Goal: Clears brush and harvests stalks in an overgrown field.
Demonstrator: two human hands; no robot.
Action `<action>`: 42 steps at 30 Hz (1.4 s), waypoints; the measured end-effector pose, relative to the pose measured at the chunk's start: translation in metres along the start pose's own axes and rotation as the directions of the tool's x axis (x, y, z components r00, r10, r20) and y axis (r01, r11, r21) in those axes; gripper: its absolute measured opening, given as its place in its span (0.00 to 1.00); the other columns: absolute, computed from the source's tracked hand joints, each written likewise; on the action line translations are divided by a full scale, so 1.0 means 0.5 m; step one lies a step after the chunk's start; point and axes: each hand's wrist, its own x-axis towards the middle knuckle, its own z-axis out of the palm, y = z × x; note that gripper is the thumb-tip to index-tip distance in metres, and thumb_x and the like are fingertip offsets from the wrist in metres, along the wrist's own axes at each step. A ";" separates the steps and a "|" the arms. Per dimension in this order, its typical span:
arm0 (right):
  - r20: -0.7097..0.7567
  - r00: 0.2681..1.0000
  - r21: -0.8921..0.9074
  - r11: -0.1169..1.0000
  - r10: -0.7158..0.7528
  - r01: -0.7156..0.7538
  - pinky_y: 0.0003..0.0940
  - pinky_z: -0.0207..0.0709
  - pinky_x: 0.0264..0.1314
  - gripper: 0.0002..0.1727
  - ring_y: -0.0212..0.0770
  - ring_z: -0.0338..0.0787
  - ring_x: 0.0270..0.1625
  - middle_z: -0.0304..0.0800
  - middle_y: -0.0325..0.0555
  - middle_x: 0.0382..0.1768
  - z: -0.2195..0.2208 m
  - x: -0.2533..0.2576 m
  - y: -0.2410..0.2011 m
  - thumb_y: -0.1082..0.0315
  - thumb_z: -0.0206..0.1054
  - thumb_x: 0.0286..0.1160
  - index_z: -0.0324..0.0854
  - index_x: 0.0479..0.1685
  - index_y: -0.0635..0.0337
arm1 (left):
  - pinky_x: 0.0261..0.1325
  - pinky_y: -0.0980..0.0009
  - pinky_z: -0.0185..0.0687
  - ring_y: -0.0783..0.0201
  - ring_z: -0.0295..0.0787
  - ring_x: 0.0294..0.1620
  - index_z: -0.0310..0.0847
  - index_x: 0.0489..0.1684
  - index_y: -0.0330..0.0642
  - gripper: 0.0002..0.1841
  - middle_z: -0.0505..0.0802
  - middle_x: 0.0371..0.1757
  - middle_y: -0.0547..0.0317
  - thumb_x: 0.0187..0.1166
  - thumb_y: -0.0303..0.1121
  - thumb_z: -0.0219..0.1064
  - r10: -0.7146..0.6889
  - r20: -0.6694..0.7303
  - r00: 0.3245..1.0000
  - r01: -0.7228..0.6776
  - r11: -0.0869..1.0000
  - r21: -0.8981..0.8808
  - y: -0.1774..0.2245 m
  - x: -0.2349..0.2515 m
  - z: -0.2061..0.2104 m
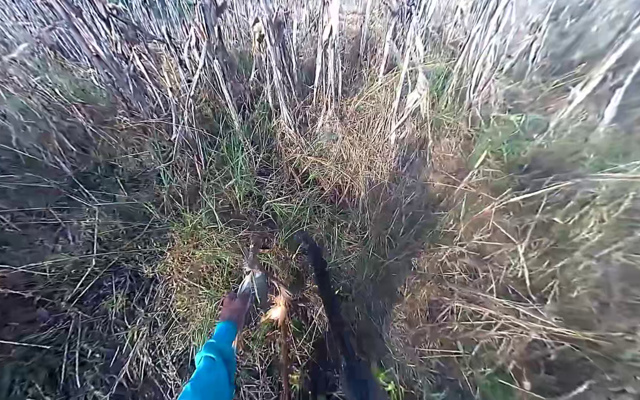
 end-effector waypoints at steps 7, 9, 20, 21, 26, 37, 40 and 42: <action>0.163 0.970 -0.505 0.830 -0.178 0.237 0.58 0.83 0.66 0.30 0.57 0.93 0.56 0.93 0.61 0.52 0.058 0.154 -0.050 0.49 0.67 0.81 0.81 0.71 0.66 | 0.64 0.27 0.77 0.30 0.87 0.64 0.83 0.63 0.33 0.28 0.90 0.59 0.27 0.89 0.53 0.55 -0.005 0.056 0.998 -0.017 0.922 0.387 -0.028 -0.048 -0.063; 0.205 0.964 -0.573 0.778 -0.169 0.258 0.62 0.82 0.66 0.32 0.59 0.93 0.57 0.93 0.61 0.51 0.097 0.182 -0.076 0.42 0.64 0.82 0.84 0.67 0.63 | 0.64 0.26 0.77 0.30 0.87 0.64 0.83 0.64 0.35 0.28 0.90 0.59 0.28 0.89 0.53 0.55 0.036 0.036 0.999 -0.048 0.901 0.431 -0.038 -0.049 -0.089; 0.299 0.949 -0.779 0.601 0.104 0.180 0.68 0.79 0.68 0.32 0.63 0.88 0.67 0.90 0.62 0.61 0.112 0.185 -0.062 0.39 0.62 0.81 0.85 0.65 0.60 | 0.69 0.32 0.78 0.32 0.86 0.69 0.82 0.68 0.36 0.29 0.90 0.64 0.30 0.86 0.54 0.59 0.116 0.095 0.989 -0.150 0.767 0.624 -0.036 -0.058 -0.099; 0.292 0.947 -0.768 0.623 0.133 0.150 0.70 0.78 0.69 0.30 0.64 0.87 0.69 0.88 0.64 0.64 0.105 0.184 -0.053 0.44 0.65 0.80 0.83 0.67 0.61 | 0.68 0.32 0.78 0.32 0.87 0.68 0.84 0.66 0.37 0.29 0.90 0.63 0.31 0.85 0.55 0.60 0.120 0.111 0.986 -0.164 0.742 0.650 -0.040 -0.061 -0.090; 0.210 0.960 -0.787 0.614 0.184 0.054 0.74 0.77 0.68 0.32 0.69 0.84 0.72 0.84 0.69 0.69 0.100 0.176 -0.003 0.52 0.74 0.71 0.83 0.67 0.69 | 0.67 0.33 0.80 0.34 0.88 0.67 0.88 0.61 0.39 0.28 0.92 0.62 0.33 0.83 0.56 0.61 0.118 0.121 0.986 -0.168 0.719 0.674 -0.082 -0.064 -0.005; 0.223 0.962 -0.642 0.766 0.156 0.025 0.71 0.72 0.77 0.33 0.65 0.82 0.76 0.84 0.65 0.72 0.276 0.251 -0.115 0.46 0.67 0.79 0.82 0.72 0.64 | 0.61 0.30 0.81 0.30 0.91 0.59 0.88 0.59 0.36 0.25 0.93 0.53 0.29 0.87 0.50 0.59 0.329 0.147 0.933 -0.358 0.801 0.481 -0.034 -0.267 0.028; 0.160 0.962 -0.489 0.865 0.220 -0.116 0.60 0.85 0.60 0.33 0.56 0.93 0.56 0.91 0.61 0.57 0.239 0.202 -0.045 0.46 0.70 0.74 0.81 0.68 0.65 | 0.54 0.40 0.84 0.42 0.92 0.46 0.90 0.53 0.32 0.21 0.94 0.43 0.36 0.84 0.45 0.67 0.182 -0.062 0.981 -0.180 0.983 0.038 -0.144 -0.264 -0.013; 0.209 0.959 -0.360 0.927 0.192 -0.107 0.56 0.89 0.50 0.34 0.54 0.95 0.42 0.93 0.59 0.45 0.214 0.170 0.028 0.48 0.78 0.68 0.81 0.64 0.68 | 0.46 0.49 0.83 0.53 0.86 0.37 0.87 0.56 0.30 0.21 0.92 0.41 0.41 0.83 0.44 0.69 0.009 -0.073 0.997 -0.026 0.970 -0.241 -0.247 -0.264 -0.066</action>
